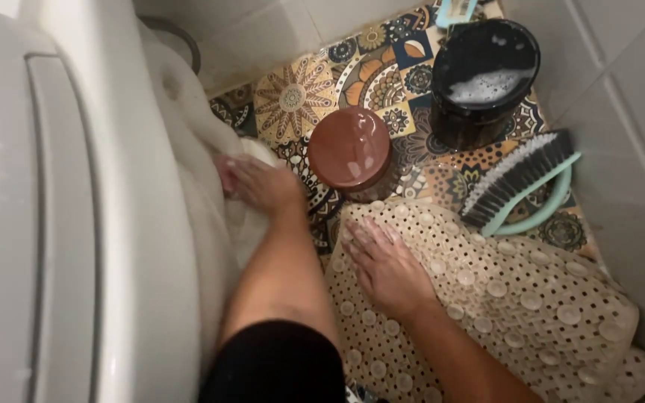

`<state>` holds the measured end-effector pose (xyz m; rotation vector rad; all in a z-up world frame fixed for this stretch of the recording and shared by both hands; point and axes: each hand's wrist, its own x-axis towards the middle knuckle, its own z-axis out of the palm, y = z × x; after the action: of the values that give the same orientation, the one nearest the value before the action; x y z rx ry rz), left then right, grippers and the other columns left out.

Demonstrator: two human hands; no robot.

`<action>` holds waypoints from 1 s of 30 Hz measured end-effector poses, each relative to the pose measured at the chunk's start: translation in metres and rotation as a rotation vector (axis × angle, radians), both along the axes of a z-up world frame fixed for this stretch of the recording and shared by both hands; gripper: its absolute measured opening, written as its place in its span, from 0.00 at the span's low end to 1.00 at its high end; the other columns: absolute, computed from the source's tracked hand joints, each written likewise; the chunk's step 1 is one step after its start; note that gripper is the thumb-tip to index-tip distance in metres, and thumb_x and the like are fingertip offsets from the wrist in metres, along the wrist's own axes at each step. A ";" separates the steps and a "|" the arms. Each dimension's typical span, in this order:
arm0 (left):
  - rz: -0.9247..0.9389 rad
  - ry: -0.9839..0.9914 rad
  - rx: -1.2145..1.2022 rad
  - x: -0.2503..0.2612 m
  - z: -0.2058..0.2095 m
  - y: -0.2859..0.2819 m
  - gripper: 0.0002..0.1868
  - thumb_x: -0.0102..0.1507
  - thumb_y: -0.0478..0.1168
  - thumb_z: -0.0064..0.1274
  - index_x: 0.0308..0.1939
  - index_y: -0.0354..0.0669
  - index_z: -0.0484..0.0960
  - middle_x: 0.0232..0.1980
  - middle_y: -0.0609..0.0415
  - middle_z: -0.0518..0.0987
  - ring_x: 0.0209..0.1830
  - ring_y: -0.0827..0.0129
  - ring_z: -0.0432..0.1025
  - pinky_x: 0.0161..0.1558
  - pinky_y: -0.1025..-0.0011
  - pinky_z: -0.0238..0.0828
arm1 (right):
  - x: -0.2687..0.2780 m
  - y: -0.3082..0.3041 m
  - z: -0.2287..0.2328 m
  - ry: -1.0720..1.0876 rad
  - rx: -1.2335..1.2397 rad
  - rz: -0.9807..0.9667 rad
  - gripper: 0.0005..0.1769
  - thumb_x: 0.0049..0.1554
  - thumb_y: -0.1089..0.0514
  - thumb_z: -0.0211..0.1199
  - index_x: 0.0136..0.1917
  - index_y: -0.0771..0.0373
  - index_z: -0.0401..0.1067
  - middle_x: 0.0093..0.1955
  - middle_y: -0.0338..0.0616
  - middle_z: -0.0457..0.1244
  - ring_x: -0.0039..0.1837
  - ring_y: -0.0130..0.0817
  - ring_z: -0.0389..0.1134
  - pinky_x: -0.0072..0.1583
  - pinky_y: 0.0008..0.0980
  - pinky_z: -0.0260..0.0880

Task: Clean the exterior of the toilet and organize toiletries in the sink and on the toilet tank.

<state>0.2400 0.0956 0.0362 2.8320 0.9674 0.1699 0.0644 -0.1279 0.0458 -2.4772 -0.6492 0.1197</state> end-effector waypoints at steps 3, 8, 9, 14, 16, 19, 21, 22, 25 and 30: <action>0.011 -0.046 0.136 0.037 -0.058 0.058 0.39 0.68 0.43 0.38 0.78 0.26 0.44 0.82 0.34 0.40 0.81 0.46 0.36 0.76 0.52 0.32 | 0.006 -0.002 -0.001 -0.077 -0.003 0.009 0.28 0.61 0.50 0.48 0.73 0.55 0.63 0.80 0.41 0.47 0.82 0.46 0.41 0.76 0.51 0.38; -0.051 -0.220 0.526 0.026 -0.161 0.109 0.25 0.76 0.40 0.36 0.74 0.27 0.66 0.80 0.32 0.56 0.79 0.39 0.50 0.77 0.47 0.40 | 0.005 -0.004 0.001 -0.027 0.120 -0.023 0.25 0.59 0.53 0.51 0.69 0.54 0.69 0.80 0.38 0.50 0.82 0.44 0.44 0.77 0.50 0.42; -0.045 -0.226 0.534 0.010 -0.142 0.096 0.25 0.76 0.40 0.36 0.74 0.27 0.66 0.80 0.32 0.56 0.79 0.39 0.50 0.77 0.47 0.40 | 0.005 -0.004 0.003 -0.035 0.127 -0.017 0.25 0.59 0.53 0.51 0.69 0.54 0.69 0.80 0.38 0.50 0.82 0.44 0.44 0.77 0.50 0.42; 0.091 0.706 0.263 -0.057 0.063 -0.047 0.25 0.67 0.42 0.44 0.66 0.33 0.70 0.73 0.35 0.60 0.69 0.33 0.60 0.64 0.29 0.55 | 0.007 -0.004 -0.001 -0.080 0.100 -0.013 0.25 0.60 0.53 0.49 0.70 0.54 0.67 0.80 0.39 0.51 0.82 0.44 0.45 0.76 0.50 0.43; 0.031 0.722 0.294 -0.083 0.056 -0.054 0.26 0.68 0.42 0.43 0.67 0.31 0.69 0.73 0.33 0.61 0.68 0.34 0.62 0.65 0.32 0.56 | 0.001 -0.001 -0.010 -0.095 0.040 0.006 0.27 0.61 0.52 0.48 0.72 0.55 0.65 0.80 0.40 0.50 0.82 0.45 0.44 0.76 0.50 0.44; -0.147 0.732 0.391 -0.111 0.051 -0.060 0.28 0.70 0.41 0.41 0.70 0.24 0.67 0.72 0.29 0.65 0.68 0.35 0.65 0.67 0.37 0.58 | 0.003 0.001 -0.007 -0.100 -0.056 0.028 0.29 0.60 0.52 0.45 0.74 0.54 0.61 0.83 0.41 0.46 0.82 0.43 0.41 0.76 0.49 0.41; -0.264 0.719 0.448 -0.120 0.016 -0.047 0.29 0.71 0.41 0.40 0.72 0.21 0.66 0.71 0.26 0.67 0.67 0.35 0.68 0.68 0.41 0.59 | 0.009 0.001 -0.006 -0.091 -0.104 0.034 0.30 0.59 0.52 0.44 0.74 0.53 0.60 0.85 0.41 0.44 0.82 0.41 0.40 0.77 0.49 0.37; -0.325 0.312 0.358 -0.128 -0.018 -0.032 0.28 0.70 0.37 0.39 0.71 0.20 0.66 0.73 0.28 0.66 0.72 0.38 0.63 0.73 0.46 0.55 | 0.008 0.003 -0.008 -0.141 -0.091 0.034 0.29 0.60 0.52 0.43 0.74 0.53 0.60 0.84 0.40 0.43 0.82 0.41 0.39 0.77 0.49 0.36; -0.338 -0.060 0.292 -0.097 -0.039 -0.013 0.29 0.65 0.33 0.38 0.70 0.21 0.64 0.74 0.31 0.64 0.78 0.42 0.54 0.75 0.52 0.49 | 0.002 0.004 0.000 -0.060 -0.134 0.048 0.29 0.62 0.51 0.41 0.75 0.52 0.58 0.83 0.38 0.41 0.84 0.41 0.35 0.78 0.47 0.32; -0.380 -0.261 0.275 -0.021 -0.085 0.025 0.27 0.68 0.34 0.38 0.71 0.28 0.65 0.75 0.36 0.65 0.78 0.44 0.52 0.78 0.52 0.46 | 0.022 0.002 -0.003 0.078 -0.409 0.098 0.30 0.62 0.48 0.40 0.76 0.55 0.55 0.88 0.40 0.37 0.85 0.38 0.29 0.79 0.46 0.28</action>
<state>0.2188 0.1209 -0.0492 3.0648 0.3668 0.6508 0.0867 -0.1259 0.0432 -2.8103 -0.7762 0.4233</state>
